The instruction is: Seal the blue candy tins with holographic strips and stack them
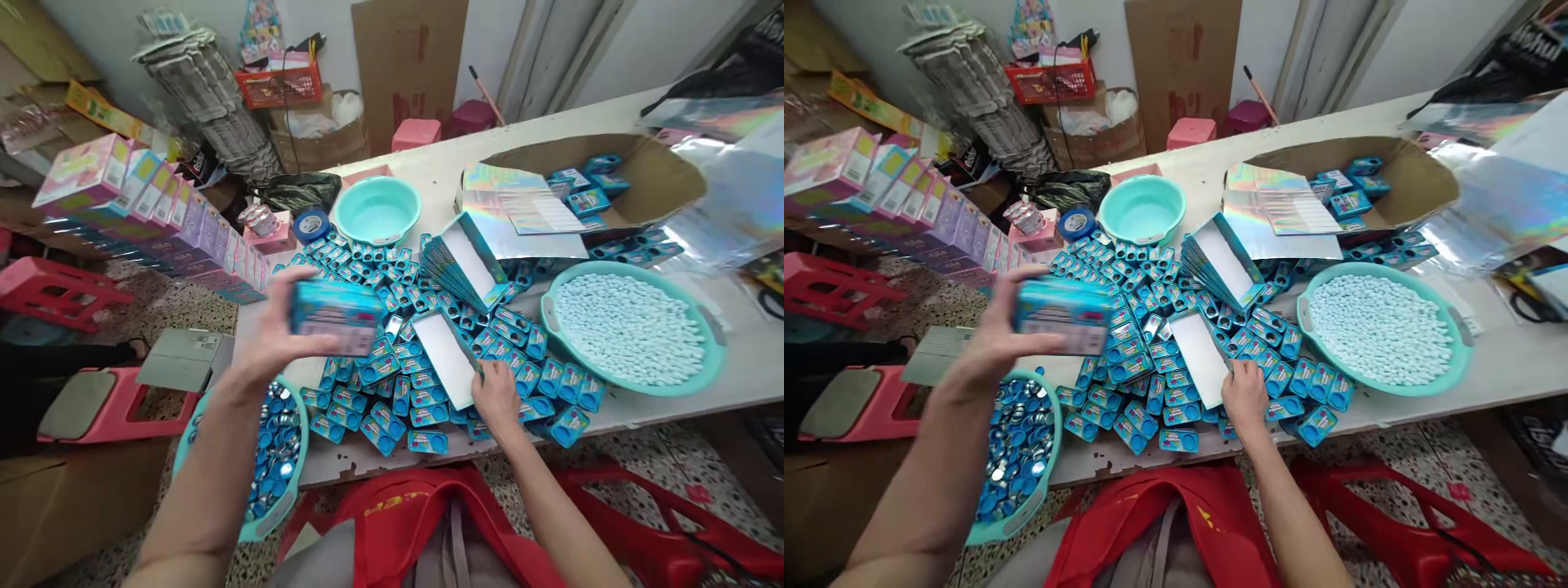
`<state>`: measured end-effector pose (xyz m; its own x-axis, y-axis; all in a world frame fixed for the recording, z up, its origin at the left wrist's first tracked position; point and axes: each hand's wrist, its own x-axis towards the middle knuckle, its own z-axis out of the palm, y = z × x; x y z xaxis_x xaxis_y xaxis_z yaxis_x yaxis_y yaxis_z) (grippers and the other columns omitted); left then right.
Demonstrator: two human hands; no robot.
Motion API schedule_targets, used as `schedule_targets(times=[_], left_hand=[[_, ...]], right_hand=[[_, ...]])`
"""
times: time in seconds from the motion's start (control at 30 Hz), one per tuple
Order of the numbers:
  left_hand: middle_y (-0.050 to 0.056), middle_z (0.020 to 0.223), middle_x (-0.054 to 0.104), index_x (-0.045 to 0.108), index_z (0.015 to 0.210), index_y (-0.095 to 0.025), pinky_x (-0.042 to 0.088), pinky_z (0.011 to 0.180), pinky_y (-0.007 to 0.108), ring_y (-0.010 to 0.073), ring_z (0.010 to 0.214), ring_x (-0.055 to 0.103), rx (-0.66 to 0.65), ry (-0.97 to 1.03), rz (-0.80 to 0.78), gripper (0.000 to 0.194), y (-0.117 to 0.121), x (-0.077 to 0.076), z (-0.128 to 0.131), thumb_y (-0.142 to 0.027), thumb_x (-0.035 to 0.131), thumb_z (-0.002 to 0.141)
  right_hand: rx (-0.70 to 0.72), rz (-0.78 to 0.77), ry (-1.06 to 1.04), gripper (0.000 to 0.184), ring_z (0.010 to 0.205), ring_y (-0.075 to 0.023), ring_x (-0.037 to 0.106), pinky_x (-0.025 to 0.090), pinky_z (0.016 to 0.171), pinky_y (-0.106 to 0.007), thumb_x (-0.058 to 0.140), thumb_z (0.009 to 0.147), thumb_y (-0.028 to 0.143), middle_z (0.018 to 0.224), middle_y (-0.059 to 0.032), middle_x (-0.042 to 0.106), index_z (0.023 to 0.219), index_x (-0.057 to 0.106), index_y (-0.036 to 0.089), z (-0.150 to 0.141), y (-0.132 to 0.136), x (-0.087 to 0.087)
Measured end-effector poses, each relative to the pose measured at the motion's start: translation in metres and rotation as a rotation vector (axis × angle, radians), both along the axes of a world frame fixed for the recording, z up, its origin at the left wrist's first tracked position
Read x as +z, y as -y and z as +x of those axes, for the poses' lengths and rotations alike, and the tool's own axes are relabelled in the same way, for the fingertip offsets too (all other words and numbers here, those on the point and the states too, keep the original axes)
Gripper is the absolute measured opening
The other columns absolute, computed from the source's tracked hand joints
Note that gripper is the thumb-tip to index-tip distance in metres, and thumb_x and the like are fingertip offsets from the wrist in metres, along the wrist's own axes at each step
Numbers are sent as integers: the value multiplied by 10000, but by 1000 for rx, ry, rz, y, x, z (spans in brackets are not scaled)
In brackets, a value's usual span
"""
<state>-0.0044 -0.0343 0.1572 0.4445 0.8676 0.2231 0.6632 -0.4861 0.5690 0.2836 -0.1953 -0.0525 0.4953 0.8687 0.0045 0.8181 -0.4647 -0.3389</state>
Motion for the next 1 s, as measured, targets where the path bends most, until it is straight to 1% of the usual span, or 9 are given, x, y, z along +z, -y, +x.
schedule_targets(times=[0.1,0.2,0.3,0.43,0.63,0.77,0.83,0.9,1.0], left_hand=[[39,1276,472,341,1345,-344,465,932,429,257,1115,510,-377,23,-243,826,-4,-36,91,-445,730,623],[60,1358,416,442,1298,-326,426,951,521,334,1192,440,-534,-279,-328,803,-4,-82,160,-437,754,566],[98,1434,350,447,1322,-319,352,943,647,431,1237,365,-579,-553,-184,785,-4,-113,188,-422,725,596],[120,1542,202,396,1386,-292,206,990,713,487,1334,212,-643,-593,90,721,-10,-130,192,-342,640,709],[128,1580,95,204,1486,-257,43,1043,710,454,1416,3,-674,-523,177,883,-1,-115,152,-431,643,740],[114,1501,338,330,1435,-240,173,1128,545,318,1398,254,-527,-440,100,641,57,-102,66,-480,485,861],[102,1383,501,410,1385,-231,258,1123,449,255,1329,392,-629,-473,22,521,92,-116,22,-403,448,895],[92,1421,468,411,1385,-244,235,1133,465,267,1366,344,-656,-573,-41,514,121,-142,-6,-345,474,885],[81,1460,419,359,1417,-264,178,1142,513,272,1391,297,-619,-667,-65,536,141,-180,-17,-231,439,888]], right_hand=[[-14,49,-22,274,858,-231,501,400,718,-325,396,834,144,902,-101,550,991,620,149,-1,0,-2],[-13,93,-44,264,826,-229,498,410,717,-332,390,831,129,852,-90,543,962,618,154,-2,2,-7],[-8,111,-57,293,849,-240,509,427,753,-351,370,847,123,872,-106,560,998,621,144,-7,6,-11],[-17,65,-95,322,894,-255,532,440,777,-362,349,862,134,906,-131,564,1046,613,122,-15,4,-12],[27,255,-139,381,1101,-293,495,425,902,-435,413,896,297,1132,-186,533,1221,476,108,-16,19,-1],[226,450,-105,402,1088,-268,519,425,939,-438,520,888,385,1106,-153,557,1214,455,159,-31,76,-2],[330,451,-130,372,1027,-249,549,452,910,-417,557,874,371,1052,-128,576,1181,482,174,-47,104,-9],[372,408,-161,376,1033,-253,552,467,894,-412,568,866,359,1066,-134,581,1183,499,169,-64,119,-19],[366,301,-184,361,1069,-262,543,470,895,-418,524,878,336,1116,-150,579,1194,508,162,-82,120,-33]])
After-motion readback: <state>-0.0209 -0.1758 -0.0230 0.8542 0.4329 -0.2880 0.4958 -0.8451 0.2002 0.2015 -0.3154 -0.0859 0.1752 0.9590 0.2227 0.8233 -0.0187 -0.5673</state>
